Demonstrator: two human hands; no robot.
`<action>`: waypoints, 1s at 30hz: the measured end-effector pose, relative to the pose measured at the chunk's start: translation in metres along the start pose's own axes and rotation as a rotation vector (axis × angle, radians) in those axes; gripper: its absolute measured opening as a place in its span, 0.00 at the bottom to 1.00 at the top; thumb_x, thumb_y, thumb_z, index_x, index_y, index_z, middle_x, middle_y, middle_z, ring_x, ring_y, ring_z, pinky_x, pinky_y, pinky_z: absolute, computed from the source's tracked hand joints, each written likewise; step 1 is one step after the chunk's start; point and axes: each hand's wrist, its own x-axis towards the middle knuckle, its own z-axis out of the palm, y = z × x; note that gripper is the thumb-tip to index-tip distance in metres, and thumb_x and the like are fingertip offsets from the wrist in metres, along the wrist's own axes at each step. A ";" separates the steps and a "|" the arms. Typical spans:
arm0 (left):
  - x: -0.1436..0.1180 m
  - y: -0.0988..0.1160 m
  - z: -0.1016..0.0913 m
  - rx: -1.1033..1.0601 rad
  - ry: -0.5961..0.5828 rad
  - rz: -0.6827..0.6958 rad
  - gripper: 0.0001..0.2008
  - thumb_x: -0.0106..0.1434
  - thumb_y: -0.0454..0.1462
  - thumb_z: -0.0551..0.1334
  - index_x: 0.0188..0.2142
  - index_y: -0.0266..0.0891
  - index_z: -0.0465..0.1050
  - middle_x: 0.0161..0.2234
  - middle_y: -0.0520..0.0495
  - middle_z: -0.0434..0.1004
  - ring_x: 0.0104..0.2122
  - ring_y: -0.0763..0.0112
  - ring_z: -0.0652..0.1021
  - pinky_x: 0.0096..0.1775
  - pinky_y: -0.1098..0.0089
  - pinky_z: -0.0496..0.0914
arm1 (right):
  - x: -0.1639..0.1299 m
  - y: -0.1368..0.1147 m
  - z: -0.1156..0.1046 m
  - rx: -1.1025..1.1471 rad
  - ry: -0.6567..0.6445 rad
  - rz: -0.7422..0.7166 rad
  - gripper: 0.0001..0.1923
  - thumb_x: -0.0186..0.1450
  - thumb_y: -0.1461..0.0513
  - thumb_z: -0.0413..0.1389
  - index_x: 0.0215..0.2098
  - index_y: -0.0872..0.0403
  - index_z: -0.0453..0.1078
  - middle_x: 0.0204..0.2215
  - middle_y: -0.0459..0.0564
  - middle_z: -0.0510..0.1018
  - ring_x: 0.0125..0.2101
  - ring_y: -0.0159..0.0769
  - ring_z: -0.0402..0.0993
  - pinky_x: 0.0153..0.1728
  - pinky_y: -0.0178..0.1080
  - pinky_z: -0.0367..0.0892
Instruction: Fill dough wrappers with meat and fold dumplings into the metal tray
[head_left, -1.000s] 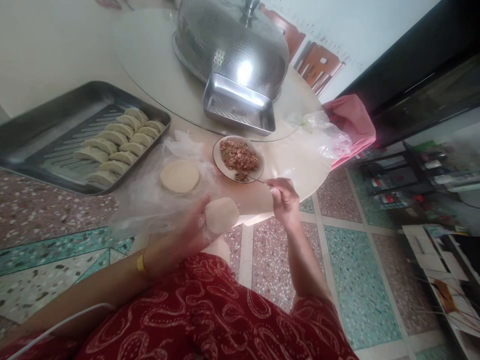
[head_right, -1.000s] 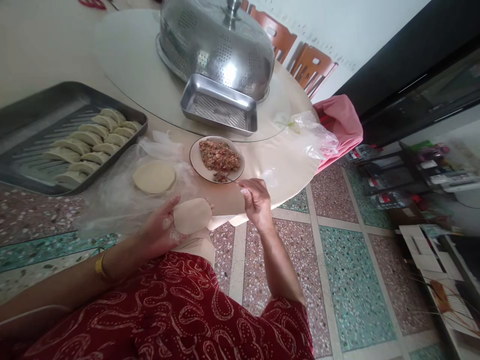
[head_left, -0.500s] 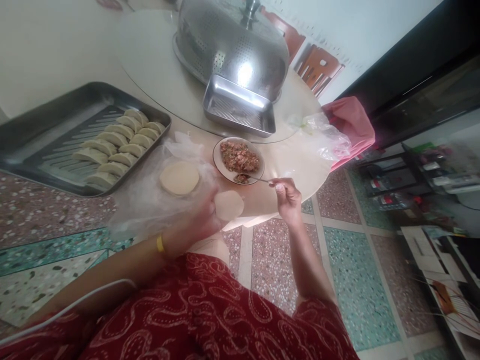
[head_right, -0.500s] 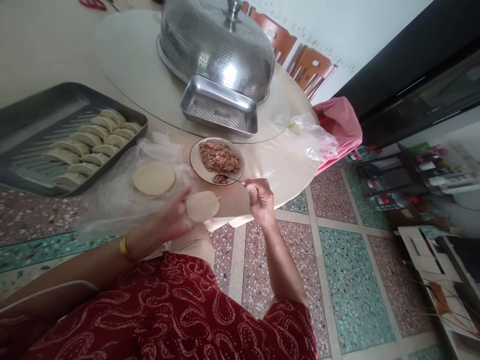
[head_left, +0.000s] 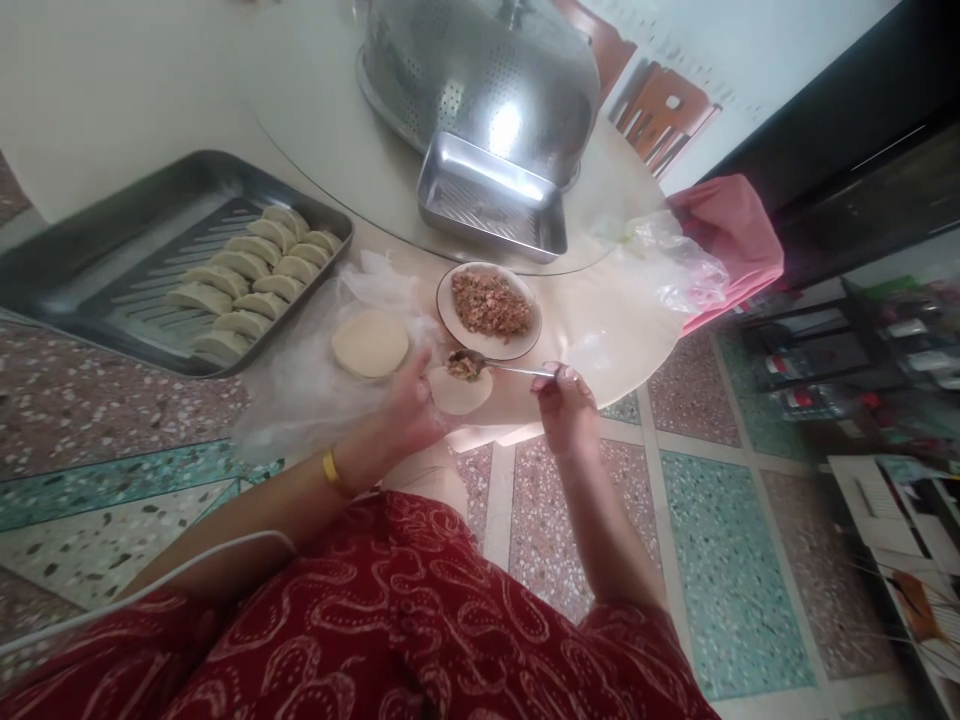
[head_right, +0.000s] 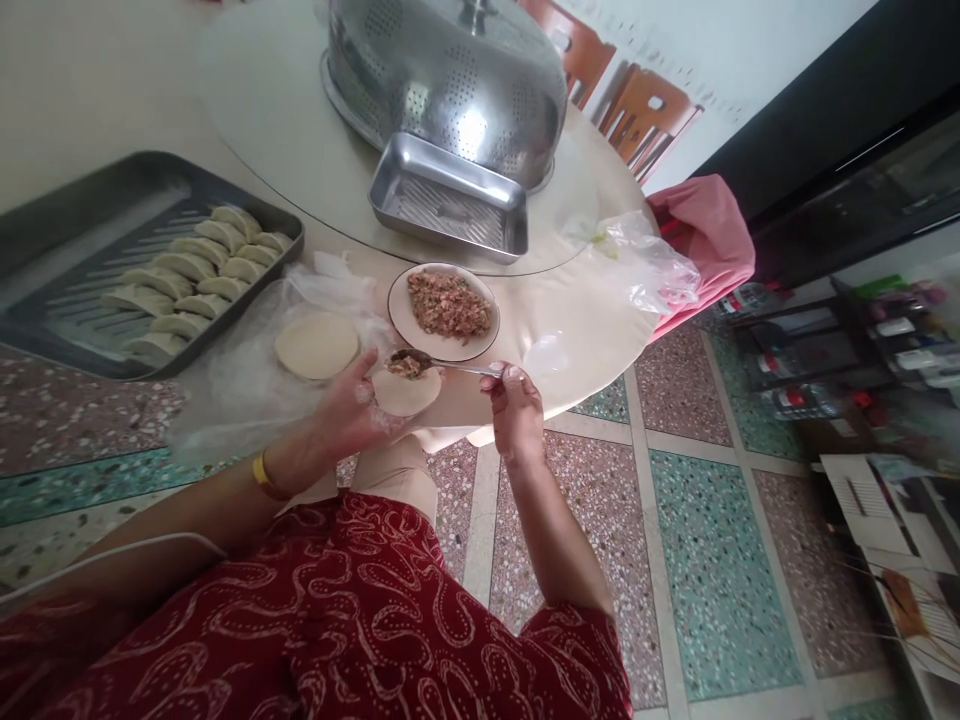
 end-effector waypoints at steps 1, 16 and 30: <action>-0.001 0.000 -0.002 -0.004 -0.014 0.004 0.28 0.70 0.52 0.49 0.57 0.31 0.67 0.41 0.36 0.80 0.44 0.54 0.80 0.48 0.56 0.74 | -0.004 0.001 0.001 -0.001 0.008 -0.009 0.15 0.60 0.47 0.58 0.32 0.50 0.72 0.22 0.43 0.73 0.25 0.32 0.69 0.32 0.39 0.67; -0.023 -0.002 -0.007 0.086 -0.056 0.061 0.31 0.73 0.51 0.41 0.48 0.27 0.72 0.38 0.36 0.81 0.40 0.59 0.81 0.44 0.62 0.75 | -0.047 -0.033 -0.017 -0.377 -0.250 -0.726 0.06 0.68 0.55 0.54 0.40 0.42 0.74 0.30 0.45 0.80 0.33 0.41 0.77 0.37 0.48 0.72; -0.031 -0.001 -0.016 0.102 -0.175 0.061 0.31 0.72 0.51 0.44 0.45 0.27 0.74 0.39 0.34 0.81 0.41 0.59 0.80 0.49 0.60 0.74 | -0.045 -0.055 -0.022 -0.417 -0.454 -0.856 0.06 0.68 0.60 0.55 0.41 0.45 0.74 0.32 0.47 0.79 0.35 0.39 0.75 0.35 0.45 0.70</action>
